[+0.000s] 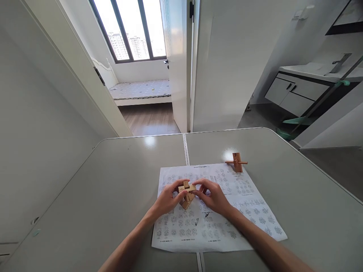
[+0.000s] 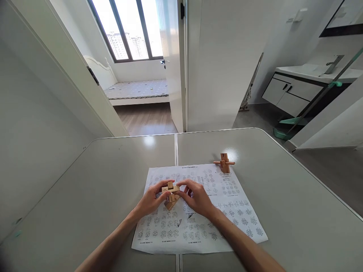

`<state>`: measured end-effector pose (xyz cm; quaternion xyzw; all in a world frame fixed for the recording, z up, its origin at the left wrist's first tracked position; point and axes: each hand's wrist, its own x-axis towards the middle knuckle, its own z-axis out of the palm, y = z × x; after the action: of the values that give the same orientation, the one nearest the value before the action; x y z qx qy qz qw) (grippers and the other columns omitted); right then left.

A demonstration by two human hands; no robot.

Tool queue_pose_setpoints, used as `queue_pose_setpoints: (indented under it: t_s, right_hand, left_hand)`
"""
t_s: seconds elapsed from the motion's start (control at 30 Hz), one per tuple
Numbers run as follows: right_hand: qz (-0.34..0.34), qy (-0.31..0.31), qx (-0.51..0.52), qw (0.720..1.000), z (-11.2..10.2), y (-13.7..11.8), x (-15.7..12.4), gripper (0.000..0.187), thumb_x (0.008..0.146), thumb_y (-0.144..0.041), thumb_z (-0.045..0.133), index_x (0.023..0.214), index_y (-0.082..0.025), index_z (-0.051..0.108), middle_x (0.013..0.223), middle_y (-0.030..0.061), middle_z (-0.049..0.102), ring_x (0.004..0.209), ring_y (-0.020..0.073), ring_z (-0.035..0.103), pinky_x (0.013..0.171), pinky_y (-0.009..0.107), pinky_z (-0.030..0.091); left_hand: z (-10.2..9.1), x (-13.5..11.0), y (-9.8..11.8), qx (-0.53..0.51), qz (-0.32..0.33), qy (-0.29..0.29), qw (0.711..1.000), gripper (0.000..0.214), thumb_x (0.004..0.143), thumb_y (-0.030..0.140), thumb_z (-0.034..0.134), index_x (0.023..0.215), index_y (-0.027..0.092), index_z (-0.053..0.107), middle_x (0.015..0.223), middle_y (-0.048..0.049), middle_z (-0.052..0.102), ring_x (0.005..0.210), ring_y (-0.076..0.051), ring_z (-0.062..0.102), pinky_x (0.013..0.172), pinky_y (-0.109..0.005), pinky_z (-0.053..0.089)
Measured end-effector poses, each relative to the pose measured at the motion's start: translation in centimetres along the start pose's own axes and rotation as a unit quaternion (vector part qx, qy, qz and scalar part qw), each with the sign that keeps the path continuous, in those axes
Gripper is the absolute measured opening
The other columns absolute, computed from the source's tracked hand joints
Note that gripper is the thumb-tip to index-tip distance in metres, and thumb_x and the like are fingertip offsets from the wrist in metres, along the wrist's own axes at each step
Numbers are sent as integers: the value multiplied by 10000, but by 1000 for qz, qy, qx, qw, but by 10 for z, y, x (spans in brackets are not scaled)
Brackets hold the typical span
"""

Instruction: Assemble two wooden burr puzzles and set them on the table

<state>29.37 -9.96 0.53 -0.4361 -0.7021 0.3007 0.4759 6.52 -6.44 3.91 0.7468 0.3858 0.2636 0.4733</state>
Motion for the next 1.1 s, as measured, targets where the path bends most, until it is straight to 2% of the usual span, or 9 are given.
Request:
queue_pose_setpoints:
  t_s: [0.3, 0.47, 0.6, 0.67, 0.8, 0.9, 0.97, 1.1]
  right_hand:
    - [10, -14, -6, 1000, 1, 3, 0, 265, 1038, -488, 603, 1109, -243, 672, 793, 24, 722, 595, 170, 671, 526, 272, 530]
    - [-4, -17, -37, 999, 2, 6, -2, 216, 1058, -436, 583, 1158, -254, 644, 903, 36, 749, 669, 177, 690, 588, 287, 538]
    - [-10, -7, -64, 998, 4, 9, -2, 204, 1065, -419, 575, 1167, -251, 632, 905, 40, 759, 668, 180, 696, 601, 293, 539]
    - [-19, -5, -70, 997, 5, 9, -2, 201, 1067, -417, 573, 1169, -251, 623, 971, 56, 771, 666, 177, 699, 605, 296, 546]
    - [-32, -7, -54, 998, 4, 8, -1, 159, 1062, -395, 581, 1120, -249, 603, 1131, 100, 766, 661, 166, 688, 596, 298, 555]
    - [-41, -12, -41, 998, 4, 7, -2, 123, 1055, -367, 591, 1084, -248, 590, 1158, 112, 761, 655, 159, 675, 581, 292, 549]
    - [-45, -19, -43, 998, 3, 7, -3, 134, 1050, -374, 594, 1094, -247, 592, 1115, 104, 765, 653, 160, 674, 590, 294, 550]
    - [-18, -42, -43, 998, 3, 6, -3, 198, 1045, -432, 596, 1107, -245, 605, 842, 30, 732, 606, 162, 644, 582, 283, 529]
  left_hand:
    - [1, 1, -1, -11, 6, -3, 1000, 499, 1022, 537, 549, 1373, 187, 614, 973, -61, 732, 801, -182, 686, 753, -286, 561]
    - [2, 2, 0, -21, 5, -7, 1000, 499, 1020, 538, 555, 1365, 181, 612, 966, -61, 714, 818, -183, 670, 737, -274, 555]
    - [2, 2, -1, -25, -7, -7, 1000, 493, 1025, 536, 548, 1356, 177, 619, 911, -48, 690, 772, -171, 639, 701, -264, 543]
    - [2, 2, -1, -29, -6, -8, 1000, 488, 1025, 533, 554, 1347, 174, 626, 910, -49, 682, 771, -168, 628, 696, -260, 532]
    - [2, 2, 0, -30, 1, -13, 999, 491, 1029, 528, 551, 1361, 174, 624, 914, -49, 678, 771, -163, 606, 694, -251, 500]
    - [1, 1, 1, -13, 15, -10, 1000, 466, 1045, 521, 521, 1348, 186, 634, 878, -31, 669, 742, -151, 576, 680, -243, 469]
    - [1, 1, 1, -13, 26, -6, 1000, 450, 1073, 516, 451, 1313, 191, 649, 877, -28, 669, 746, -152, 582, 691, -247, 474]
    - [4, 1, 2, -17, 23, 6, 1000, 472, 1091, 527, 373, 1246, 187, 661, 862, -29, 676, 712, -154, 608, 661, -251, 500]
